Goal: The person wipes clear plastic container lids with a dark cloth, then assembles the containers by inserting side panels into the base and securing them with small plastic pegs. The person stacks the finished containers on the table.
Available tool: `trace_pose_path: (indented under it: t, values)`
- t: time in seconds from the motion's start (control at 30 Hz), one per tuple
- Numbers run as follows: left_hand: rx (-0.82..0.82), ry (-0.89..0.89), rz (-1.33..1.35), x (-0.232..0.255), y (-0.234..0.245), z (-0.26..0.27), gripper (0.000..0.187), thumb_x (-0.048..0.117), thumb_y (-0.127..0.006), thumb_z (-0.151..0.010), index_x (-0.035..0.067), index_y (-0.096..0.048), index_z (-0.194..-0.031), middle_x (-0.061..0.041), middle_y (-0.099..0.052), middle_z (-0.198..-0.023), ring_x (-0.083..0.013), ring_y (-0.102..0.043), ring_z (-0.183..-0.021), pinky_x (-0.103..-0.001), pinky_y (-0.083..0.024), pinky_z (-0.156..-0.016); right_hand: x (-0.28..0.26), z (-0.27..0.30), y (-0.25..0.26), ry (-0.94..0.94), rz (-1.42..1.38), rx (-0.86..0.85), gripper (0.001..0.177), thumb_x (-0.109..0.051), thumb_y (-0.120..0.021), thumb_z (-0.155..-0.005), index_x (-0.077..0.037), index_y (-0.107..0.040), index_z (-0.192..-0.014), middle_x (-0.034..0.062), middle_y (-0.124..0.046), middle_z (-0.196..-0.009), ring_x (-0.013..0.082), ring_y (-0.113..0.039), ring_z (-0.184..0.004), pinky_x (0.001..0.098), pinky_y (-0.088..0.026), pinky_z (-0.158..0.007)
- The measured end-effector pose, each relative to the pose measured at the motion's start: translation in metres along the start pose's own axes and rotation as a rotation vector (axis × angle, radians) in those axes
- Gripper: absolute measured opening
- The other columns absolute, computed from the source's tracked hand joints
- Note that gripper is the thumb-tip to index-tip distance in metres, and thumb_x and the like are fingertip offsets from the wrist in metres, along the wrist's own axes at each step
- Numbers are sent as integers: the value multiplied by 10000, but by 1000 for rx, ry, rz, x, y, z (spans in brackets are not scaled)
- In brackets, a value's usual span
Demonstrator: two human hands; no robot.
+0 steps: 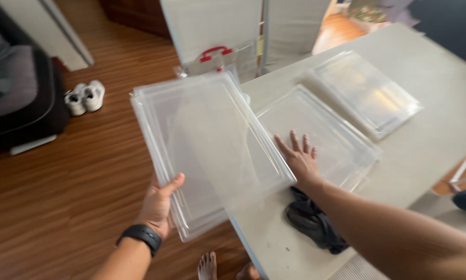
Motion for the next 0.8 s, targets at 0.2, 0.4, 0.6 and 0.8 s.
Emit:
trace_pose_path:
  t: [0.2, 0.4, 0.6, 0.8]
  values:
    - [66, 232, -150, -49, -3, 16, 768, 306, -741, -768, 257, -459, -1480, -106, -638, -1363, -269, -597, -1291, -503, -533, -1024, 44, -23, -17, -60, 24, -10, 770, -315, -572, -937, -411, -197, -1602, 140, -128, -1690, 496, -114, -1518, 666, -140, -1184]
    - [49, 299, -200, -70, -51, 2, 762, 286, -721, -804, 281, -403, -1497, -104, -616, -1402, -273, -558, -1350, -506, -483, -1095, 108, -50, -10, -95, 13, -42, 759, -355, -585, -941, -437, -199, -1589, 125, -106, -1699, 464, -76, -1534, 642, -115, -1211]
    - [-19, 256, -171, -77, -108, -38, 760, 266, -710, -813, 219, -383, -1498, -145, -603, -1399, -307, -582, -1310, -520, -520, -1061, 159, -61, 32, 5, -19, 94, 888, -322, -705, -857, -266, -235, -1608, 236, -147, -1661, 523, -88, -1507, 680, -136, -1158]
    - [-22, 209, -170, -82, -125, -61, 768, 222, -711, -807, 169, -405, -1510, -138, -594, -1417, -305, -576, -1298, -512, -511, -1035, 156, 66, 34, -117, -570, 340, 536, -293, -751, -870, -100, -526, -1317, 121, -668, -1085, 292, -659, -865, 430, -561, -763]
Point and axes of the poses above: each hand's wrist, its own z-axis away from the middle knuckle, its own y-axis out of the back of the hand, x = y × z, the point moved 9 cm from there along -z, towards the middle knuckle
